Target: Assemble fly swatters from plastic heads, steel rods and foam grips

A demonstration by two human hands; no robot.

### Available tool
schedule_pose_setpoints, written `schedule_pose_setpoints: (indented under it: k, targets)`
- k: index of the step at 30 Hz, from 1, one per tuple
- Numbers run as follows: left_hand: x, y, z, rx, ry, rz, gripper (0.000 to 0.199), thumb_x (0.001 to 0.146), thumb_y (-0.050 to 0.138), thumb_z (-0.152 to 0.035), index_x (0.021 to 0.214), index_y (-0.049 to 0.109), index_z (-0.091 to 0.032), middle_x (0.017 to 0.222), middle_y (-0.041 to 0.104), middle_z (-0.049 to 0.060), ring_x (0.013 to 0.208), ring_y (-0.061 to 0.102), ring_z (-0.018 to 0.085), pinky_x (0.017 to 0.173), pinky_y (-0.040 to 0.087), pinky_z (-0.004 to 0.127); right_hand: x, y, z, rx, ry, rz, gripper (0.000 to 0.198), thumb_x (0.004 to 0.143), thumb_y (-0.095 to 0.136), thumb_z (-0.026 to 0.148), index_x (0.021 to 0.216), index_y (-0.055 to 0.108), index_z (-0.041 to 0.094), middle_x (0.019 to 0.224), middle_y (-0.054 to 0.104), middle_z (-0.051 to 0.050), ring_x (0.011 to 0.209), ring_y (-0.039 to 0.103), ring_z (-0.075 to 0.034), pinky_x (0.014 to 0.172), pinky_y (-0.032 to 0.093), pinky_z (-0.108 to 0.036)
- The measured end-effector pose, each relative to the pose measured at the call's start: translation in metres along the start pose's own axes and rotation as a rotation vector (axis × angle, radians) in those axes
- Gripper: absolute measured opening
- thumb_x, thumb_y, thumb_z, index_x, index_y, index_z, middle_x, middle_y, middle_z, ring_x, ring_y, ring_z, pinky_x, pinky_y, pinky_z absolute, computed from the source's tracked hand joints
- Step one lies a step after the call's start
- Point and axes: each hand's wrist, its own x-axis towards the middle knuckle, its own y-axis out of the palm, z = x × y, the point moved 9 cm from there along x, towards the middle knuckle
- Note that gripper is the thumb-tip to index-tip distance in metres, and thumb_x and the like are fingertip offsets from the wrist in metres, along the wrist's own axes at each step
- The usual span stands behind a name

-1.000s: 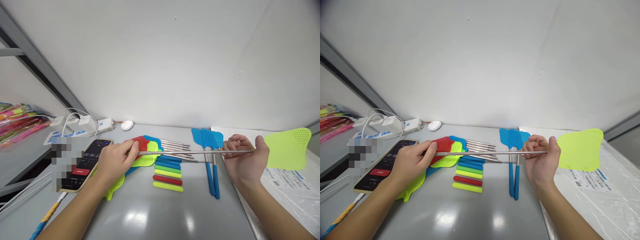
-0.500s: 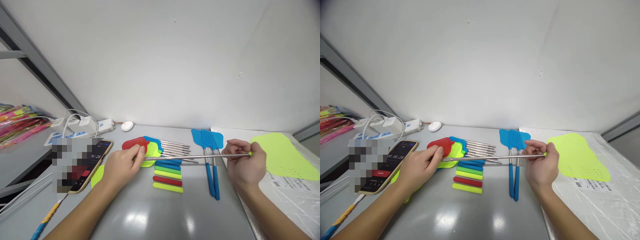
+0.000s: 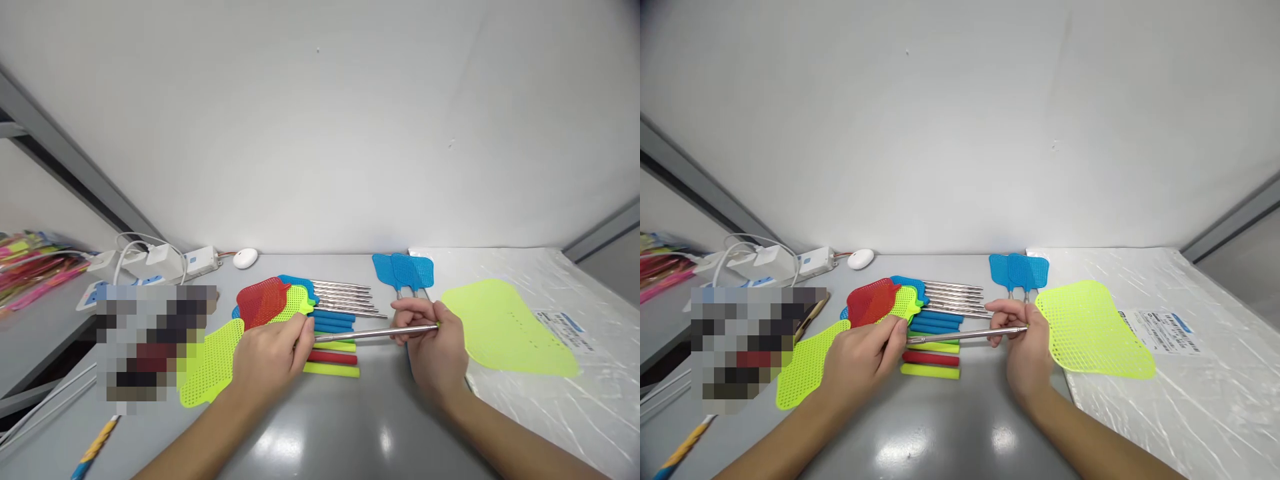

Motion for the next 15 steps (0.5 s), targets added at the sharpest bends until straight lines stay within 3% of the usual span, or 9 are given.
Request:
schedule_pose_setpoints:
  k: [7,15]
  targets:
    - [0.002,-0.001,-0.004,0.099,-0.001,-0.002,0.038,0.095,0.041,-0.029,0.059,0.043,-0.019,0.041,0.040,-0.005,0.036,0.035,0.010,0.044,0.014,0.028,-0.002,0.003,-0.005,0.026,-0.013,0.013,0.057,0.094,0.024,0.041,0.078,0.073,0.017,0.050,0.053,-0.002,0.048,0.048,-0.016,0.054,0.036,-0.032]
    - [0.003,0.008,-0.039,-0.045,0.052,0.156,0.035,0.098,0.034,-0.028,0.068,0.049,-0.020,0.048,0.053,-0.004,0.039,0.048,0.013,0.044,0.020,0.028,-0.023,0.026,-0.015,-0.037,0.051,0.083,0.057,0.095,0.025,0.039,0.075,0.074,0.018,0.048,0.051,0.000,0.049,0.048,-0.015,0.061,0.039,-0.032]
